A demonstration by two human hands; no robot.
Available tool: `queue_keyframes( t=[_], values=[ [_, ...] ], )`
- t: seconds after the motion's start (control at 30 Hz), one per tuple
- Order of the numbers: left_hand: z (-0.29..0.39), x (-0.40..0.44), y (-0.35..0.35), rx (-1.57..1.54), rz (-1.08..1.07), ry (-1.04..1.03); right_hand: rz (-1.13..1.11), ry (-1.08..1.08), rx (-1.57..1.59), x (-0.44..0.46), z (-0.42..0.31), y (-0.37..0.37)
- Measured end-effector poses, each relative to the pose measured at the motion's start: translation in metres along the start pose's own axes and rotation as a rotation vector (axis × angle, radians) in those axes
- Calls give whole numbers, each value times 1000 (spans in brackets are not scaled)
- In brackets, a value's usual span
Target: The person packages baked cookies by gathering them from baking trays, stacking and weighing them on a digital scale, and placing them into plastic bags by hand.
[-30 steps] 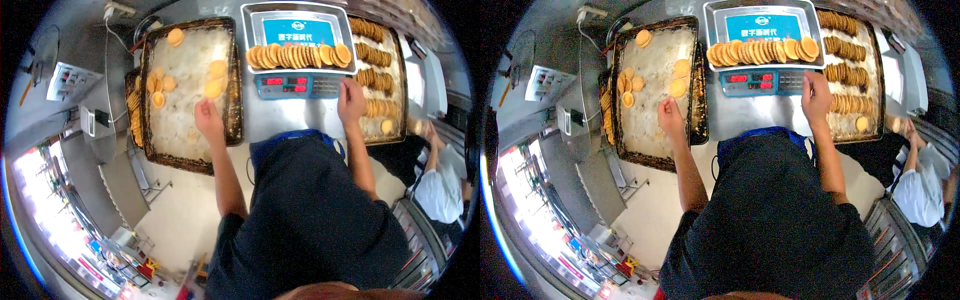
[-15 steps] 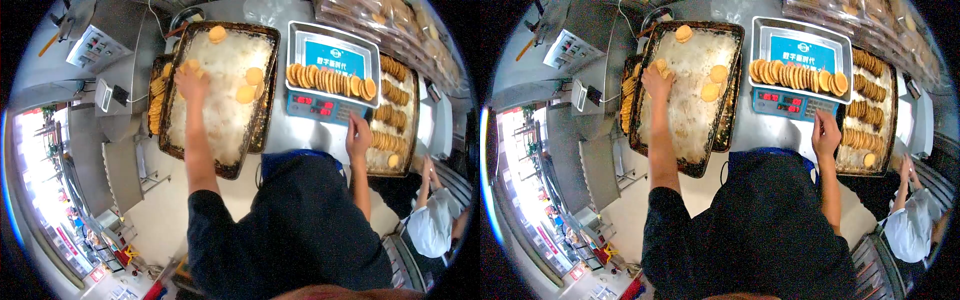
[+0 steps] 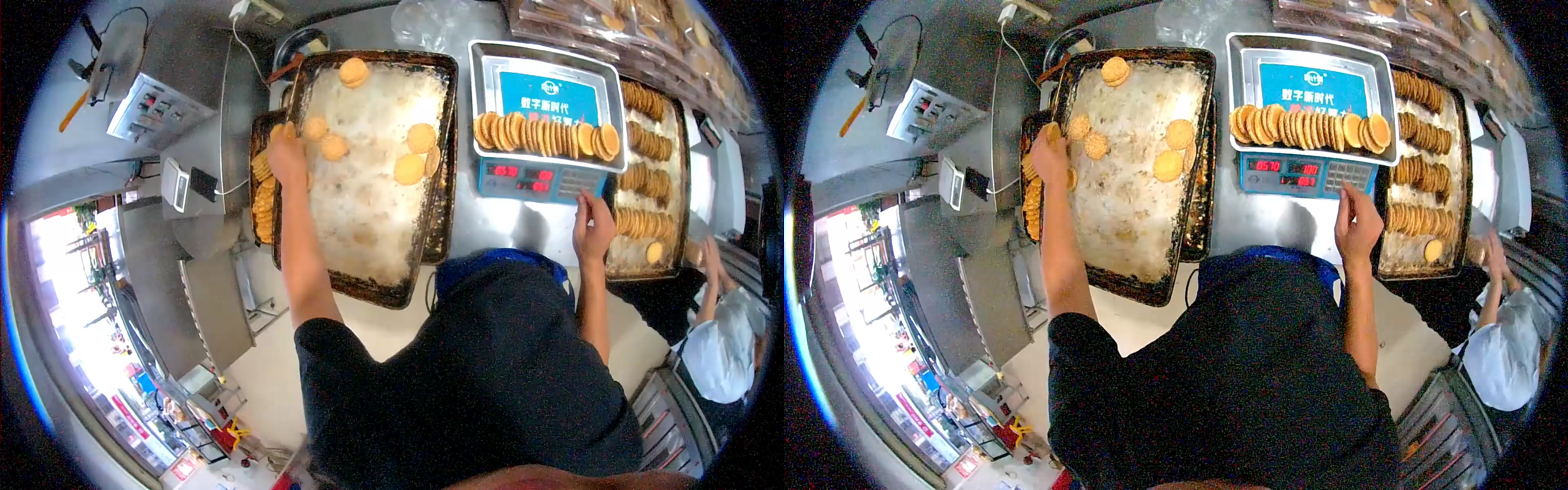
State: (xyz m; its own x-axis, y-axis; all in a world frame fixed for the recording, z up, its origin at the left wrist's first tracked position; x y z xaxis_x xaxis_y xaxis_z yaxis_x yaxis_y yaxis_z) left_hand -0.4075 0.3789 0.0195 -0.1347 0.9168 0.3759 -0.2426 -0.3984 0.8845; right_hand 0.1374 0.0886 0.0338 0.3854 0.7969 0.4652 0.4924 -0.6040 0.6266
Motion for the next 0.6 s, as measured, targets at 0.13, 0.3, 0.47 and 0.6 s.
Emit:
queue_keyframes(
  t=[0.13, 0.3, 0.47, 0.6],
  values=[
    [15, -24, 26, -512, 218, 223, 6, -3, 3, 10, -3, -3],
    [146, -131, 31, -1429, -122, 701, -333, -1, 357, 6, -56, -39],
    [258, -234, 12, -1753, -502, 769, -505, 484, 350, 20, -113, -43],
    [272, -270, 11, -1883, -541, 860, -517, 553, 367, 0, -93, -45]
  ],
)
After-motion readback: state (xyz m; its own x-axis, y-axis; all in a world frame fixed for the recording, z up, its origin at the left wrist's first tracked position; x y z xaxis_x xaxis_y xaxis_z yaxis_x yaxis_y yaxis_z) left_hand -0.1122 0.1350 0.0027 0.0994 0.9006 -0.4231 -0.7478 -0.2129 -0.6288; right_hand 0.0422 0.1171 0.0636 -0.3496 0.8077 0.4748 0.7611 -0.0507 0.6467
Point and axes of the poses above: each hand's wrist, its own x-axis towards the middle knuckle, its own y-axis out of the back of the hand, z = x × y, the point moved 3 cm from there along x, towards the middle knuckle, and after that the axes turned 4 degrees about z, right-handed, at the moved point
